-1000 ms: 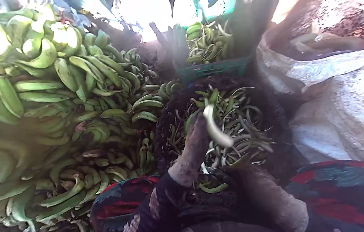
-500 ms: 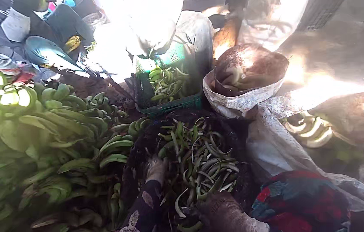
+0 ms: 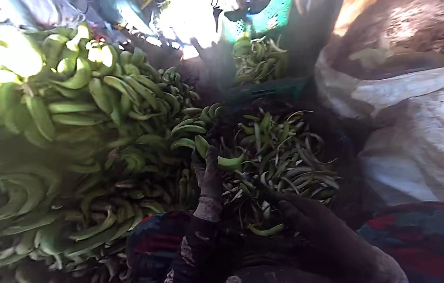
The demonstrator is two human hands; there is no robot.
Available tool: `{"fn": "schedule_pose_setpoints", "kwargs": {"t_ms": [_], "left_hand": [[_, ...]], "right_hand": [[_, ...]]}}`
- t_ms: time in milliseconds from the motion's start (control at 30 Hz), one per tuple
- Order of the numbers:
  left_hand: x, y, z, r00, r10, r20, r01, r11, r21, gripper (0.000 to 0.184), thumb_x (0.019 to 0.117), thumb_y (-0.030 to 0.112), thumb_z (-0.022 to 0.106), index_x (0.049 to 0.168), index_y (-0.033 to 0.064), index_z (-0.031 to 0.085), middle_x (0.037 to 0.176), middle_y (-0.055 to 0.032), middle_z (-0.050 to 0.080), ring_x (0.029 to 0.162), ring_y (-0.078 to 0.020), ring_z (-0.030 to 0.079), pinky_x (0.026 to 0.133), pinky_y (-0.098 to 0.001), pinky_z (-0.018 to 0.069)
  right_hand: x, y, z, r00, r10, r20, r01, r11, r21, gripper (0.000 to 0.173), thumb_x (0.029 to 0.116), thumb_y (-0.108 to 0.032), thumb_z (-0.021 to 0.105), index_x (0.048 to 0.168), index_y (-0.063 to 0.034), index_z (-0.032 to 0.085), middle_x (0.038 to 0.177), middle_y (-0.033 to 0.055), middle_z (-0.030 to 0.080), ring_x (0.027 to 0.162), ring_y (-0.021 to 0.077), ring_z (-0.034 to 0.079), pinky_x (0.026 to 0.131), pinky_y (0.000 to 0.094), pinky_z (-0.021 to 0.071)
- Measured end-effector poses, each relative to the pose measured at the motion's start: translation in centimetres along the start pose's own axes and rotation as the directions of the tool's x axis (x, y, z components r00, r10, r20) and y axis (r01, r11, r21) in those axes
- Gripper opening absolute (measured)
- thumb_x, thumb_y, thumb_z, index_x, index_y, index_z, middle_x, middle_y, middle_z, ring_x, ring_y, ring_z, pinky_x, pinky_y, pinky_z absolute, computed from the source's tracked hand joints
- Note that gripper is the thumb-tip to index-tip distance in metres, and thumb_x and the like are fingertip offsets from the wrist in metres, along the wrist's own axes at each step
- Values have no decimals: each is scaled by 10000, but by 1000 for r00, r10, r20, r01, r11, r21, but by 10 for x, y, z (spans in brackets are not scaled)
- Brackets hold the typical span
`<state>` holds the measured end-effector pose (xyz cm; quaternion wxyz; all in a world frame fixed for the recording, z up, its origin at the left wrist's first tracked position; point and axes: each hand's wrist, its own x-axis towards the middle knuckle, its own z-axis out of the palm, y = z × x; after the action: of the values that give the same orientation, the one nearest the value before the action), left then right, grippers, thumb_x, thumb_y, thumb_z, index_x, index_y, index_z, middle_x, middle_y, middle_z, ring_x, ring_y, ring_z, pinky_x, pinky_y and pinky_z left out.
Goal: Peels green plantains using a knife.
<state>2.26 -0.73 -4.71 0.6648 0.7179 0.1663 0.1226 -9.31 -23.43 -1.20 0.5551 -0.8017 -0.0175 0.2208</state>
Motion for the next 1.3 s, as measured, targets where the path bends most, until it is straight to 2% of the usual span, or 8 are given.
{"fn": "schedule_pose_setpoints", "kwargs": {"t_ms": [167, 400, 500, 633, 700, 900, 1100, 1300], "left_hand": [[-26, 29, -15, 933, 360, -17, -361, 930, -72, 490, 967, 302, 638, 1350, 38, 484, 1047, 14, 682, 897, -63, 680, 785, -278, 601], [-43, 38, -31, 662, 717, 218, -743, 667, 63, 414, 989, 367, 644, 1300, 105, 564, 1176, 41, 661, 1020, -9, 642, 893, -228, 562], [-42, 49, -30, 687, 699, 196, -680, 714, -164, 376, 996, 390, 636, 1331, 239, 555, 1210, 116, 654, 1051, -5, 638, 901, -224, 557], [-32, 81, -16, 925, 358, 129, -233, 800, -552, 523, 936, 565, 639, 1321, 238, 504, 1012, 54, 662, 816, -74, 657, 693, -273, 593], [-20, 77, -22, 946, 264, 188, -133, 844, -519, 627, 963, 594, 575, 1454, 250, 390, 1191, 29, 633, 959, -103, 663, 780, -310, 605], [-6, 74, -27, 940, 223, 260, -86, 888, -452, 552, 1004, 620, 469, 1443, 285, 452, 1028, 40, 622, 779, -66, 621, 649, -253, 569], [-29, 60, -3, 941, 112, 321, -18, 959, -282, 519, 1016, 657, 366, 1379, 313, 505, 1015, 78, 624, 765, -6, 607, 636, -216, 548], [-68, 38, 12, 961, 16, 277, 20, 992, -125, 747, 1036, 648, 143, 1349, 73, 502, 1059, -2, 623, 953, -33, 614, 847, -258, 535]], "right_hand": [[-2, -18, 30, 998, 35, -62, -19, 972, 233, 376, 1018, -425, 533, 1238, -144, 650, 854, -32, 703, 689, 80, 683, 627, 317, 608], [1, -38, 56, 994, 71, -78, -52, 973, 226, 335, 1037, -430, 474, 1102, -140, 630, 734, -44, 626, 587, 70, 619, 545, 296, 558], [0, -40, 64, 993, -22, -116, 39, 989, 140, 352, 1037, -383, 459, 1163, -106, 636, 774, -35, 644, 629, 50, 636, 580, 272, 570], [9, -8, 66, 937, 167, 307, -143, 985, -100, 394, 1075, -373, 441, 1259, -71, 615, 1032, 154, 681, 954, 292, 675, 865, 531, 533], [11, -4, 54, 988, 54, 147, -54, 999, -3, 405, 1051, -397, 472, 1319, -142, 636, 992, 73, 698, 851, 191, 677, 780, 454, 573], [3, -35, 28, 894, -340, -292, 331, 940, -80, 333, 1003, -417, 581, 1078, -107, 677, 789, -66, 650, 666, -31, 595, 587, 186, 526], [22, -34, 44, 802, -475, -363, 255, 821, -510, 321, 984, -236, 579, 1245, -115, 720, 837, 139, 704, 655, 298, 686, 540, 485, 563], [35, -26, 52, 822, -432, -372, 181, 816, -549, 319, 802, -96, 727, 1092, 32, 698, 918, 236, 720, 772, 424, 726, 634, 589, 582]]}}
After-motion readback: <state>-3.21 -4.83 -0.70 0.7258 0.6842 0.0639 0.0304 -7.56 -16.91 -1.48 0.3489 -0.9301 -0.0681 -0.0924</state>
